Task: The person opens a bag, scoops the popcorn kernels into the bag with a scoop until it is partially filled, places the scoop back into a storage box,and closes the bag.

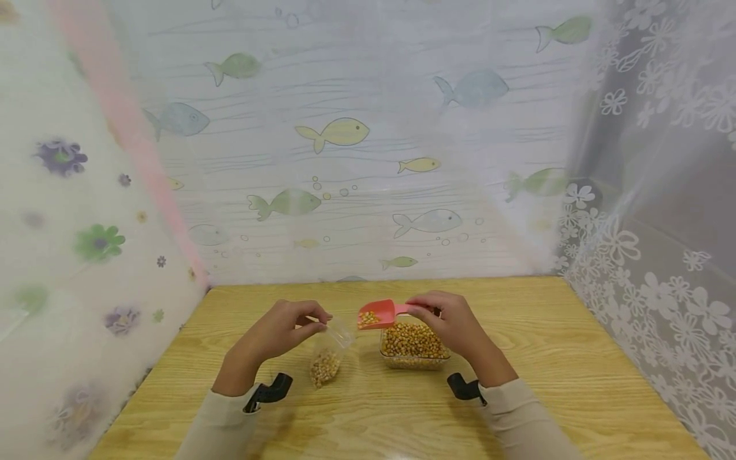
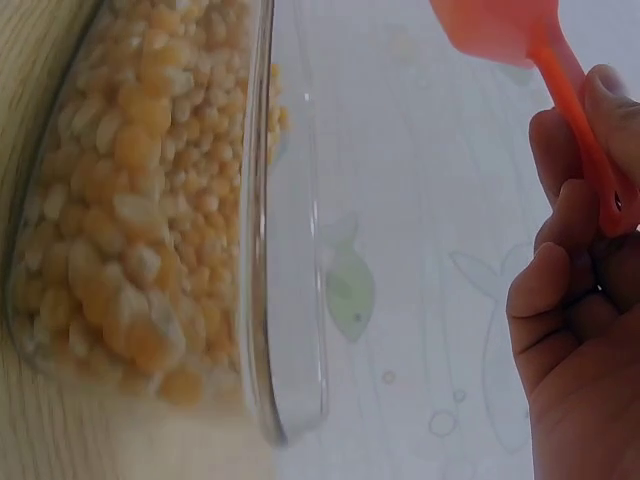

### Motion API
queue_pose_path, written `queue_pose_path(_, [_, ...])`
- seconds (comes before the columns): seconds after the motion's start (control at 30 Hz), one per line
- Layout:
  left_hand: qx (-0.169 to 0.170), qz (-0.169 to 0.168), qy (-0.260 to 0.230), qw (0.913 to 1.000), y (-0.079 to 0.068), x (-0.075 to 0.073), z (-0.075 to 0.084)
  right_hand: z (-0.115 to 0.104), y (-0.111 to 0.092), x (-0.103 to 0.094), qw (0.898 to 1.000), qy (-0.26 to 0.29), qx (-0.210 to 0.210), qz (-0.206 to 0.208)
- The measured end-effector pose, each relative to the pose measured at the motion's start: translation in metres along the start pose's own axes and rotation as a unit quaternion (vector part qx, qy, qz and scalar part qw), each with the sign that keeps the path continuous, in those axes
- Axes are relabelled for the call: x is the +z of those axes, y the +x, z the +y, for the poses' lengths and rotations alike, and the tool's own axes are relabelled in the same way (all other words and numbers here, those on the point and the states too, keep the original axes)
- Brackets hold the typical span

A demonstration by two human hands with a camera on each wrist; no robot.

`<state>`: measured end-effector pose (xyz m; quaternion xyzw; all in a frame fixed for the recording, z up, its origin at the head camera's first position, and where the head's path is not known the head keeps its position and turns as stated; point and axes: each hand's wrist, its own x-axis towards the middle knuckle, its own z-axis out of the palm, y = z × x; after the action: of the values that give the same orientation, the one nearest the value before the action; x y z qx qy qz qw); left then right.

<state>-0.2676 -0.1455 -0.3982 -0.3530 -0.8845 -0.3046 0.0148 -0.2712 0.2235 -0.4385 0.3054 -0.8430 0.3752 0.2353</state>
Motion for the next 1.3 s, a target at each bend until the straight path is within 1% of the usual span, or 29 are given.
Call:
queue_pose_path(0.33, [0.004,0.005,0.003,1.0000,0.000,0.002,0.000,-0.007,0.008,0.017,1.000,0.020,-0.017,-0.008])
queue_pose_path(0.57, [0.000,0.003,-0.003,1.0000,0.000,0.002,0.002,-0.013,0.011,0.022,0.999,0.020,-0.019,-0.017])
queue_pose_path(0.8, [-0.008,0.002,-0.007,0.9999,0.000,0.002,0.001,-0.018,0.012,0.027,0.998,0.023,-0.047,-0.026])
queue_pose_path(1.0, [-0.008,0.004,0.001,1.0000,0.000,0.003,0.000,-0.022,0.013,0.029,0.998,0.025,-0.048,-0.043])
queue_pose_path(1.07, [-0.008,0.005,0.004,0.9999,0.000,0.003,-0.001,-0.024,0.014,0.029,0.997,0.019,-0.054,-0.050])
queue_pose_path(1.17, [-0.007,0.006,0.003,1.0000,-0.001,0.003,-0.001,-0.027,0.017,0.028,0.995,0.003,-0.075,-0.062])
queue_pose_path(1.3, [-0.006,0.006,-0.002,1.0000,-0.001,0.003,-0.001,-0.034,0.029,0.024,0.990,-0.020,-0.102,-0.091])
